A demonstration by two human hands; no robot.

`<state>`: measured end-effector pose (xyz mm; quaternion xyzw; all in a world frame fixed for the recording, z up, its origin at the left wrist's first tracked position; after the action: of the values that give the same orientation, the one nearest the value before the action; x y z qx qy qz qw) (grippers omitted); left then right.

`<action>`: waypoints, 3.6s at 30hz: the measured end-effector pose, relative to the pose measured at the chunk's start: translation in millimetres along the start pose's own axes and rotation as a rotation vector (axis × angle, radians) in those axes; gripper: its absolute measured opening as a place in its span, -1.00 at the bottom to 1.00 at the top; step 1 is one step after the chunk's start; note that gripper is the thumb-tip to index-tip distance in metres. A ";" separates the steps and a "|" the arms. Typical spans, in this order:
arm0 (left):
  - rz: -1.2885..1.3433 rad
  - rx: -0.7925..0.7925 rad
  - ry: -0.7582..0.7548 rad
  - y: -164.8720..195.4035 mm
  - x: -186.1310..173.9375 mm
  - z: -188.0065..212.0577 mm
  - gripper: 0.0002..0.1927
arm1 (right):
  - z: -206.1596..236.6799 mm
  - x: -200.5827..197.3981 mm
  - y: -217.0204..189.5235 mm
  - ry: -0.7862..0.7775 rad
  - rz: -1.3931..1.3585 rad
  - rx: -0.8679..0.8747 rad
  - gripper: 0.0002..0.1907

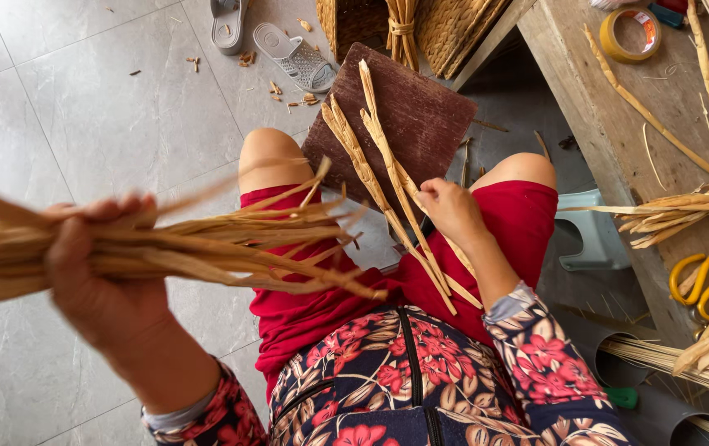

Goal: The person sits on the floor and repeatedly pulls apart bundles of dried plant strips, then uses yellow-handled scissors to trim the ends of the strips to a uniform length. The person holds the bundle in one hand and cuts with the other, working through the bundle methodically.

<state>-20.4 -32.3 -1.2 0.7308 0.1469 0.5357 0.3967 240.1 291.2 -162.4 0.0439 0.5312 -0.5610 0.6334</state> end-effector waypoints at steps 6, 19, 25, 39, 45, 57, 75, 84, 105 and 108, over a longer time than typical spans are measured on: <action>-0.077 -0.039 -0.159 17.0 9.0 10.1 -0.91 | -15.4 23.5 17.6 0.008 0.187 0.052 -0.65; -0.313 -0.618 -0.307 -120.7 82.8 23.2 -0.71 | 89.5 -77.7 -28.4 -0.052 -0.414 -0.080 -0.67; -0.070 -0.570 -0.356 -151.0 110.3 42.4 -0.77 | 123.6 -64.2 -80.5 -0.104 -0.214 -0.354 -0.63; -0.163 -0.546 -0.535 -143.2 114.0 55.2 -0.77 | 114.4 -74.7 -112.5 0.066 -0.459 -0.503 -0.86; -0.493 -0.463 -0.550 -145.4 112.9 62.5 -0.85 | 120.2 -70.1 -113.6 0.200 -0.419 -0.560 -0.88; -0.512 -0.476 -0.538 -143.1 115.4 63.9 -0.90 | 121.7 -72.2 -117.6 0.187 -0.386 -0.550 -0.90; -0.394 -0.554 -0.521 -149.8 115.1 65.8 -0.87 | 123.9 -75.6 -117.0 0.218 -0.435 -0.579 -0.88; -0.549 -0.484 -0.535 -147.8 115.6 69.7 -0.87 | 121.0 -67.6 -114.5 0.182 -0.400 -0.560 -0.85; 0.192 -0.351 -0.125 -111.6 15.5 12.6 -0.84 | 77.6 -127.0 68.0 0.803 -1.087 -0.365 -0.86; 0.222 -0.282 -0.066 -92.0 -4.5 4.8 -0.82 | 88.3 -155.6 118.5 0.929 -1.192 -0.389 -0.83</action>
<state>1.6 21.9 -72.6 0.6970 -0.0242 0.5671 0.4382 415.1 380.4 -75.9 -0.1302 0.7648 -0.6275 -0.0660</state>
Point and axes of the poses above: each hand's wrist, its own z-axis away from the middle knuckle, its own x-axis out of the palm, y = z × x, the point moved 1 cm from there along -z, towards the middle knuckle, and after that the axes turned 9 degrees about -y, right-handed, at the moved point
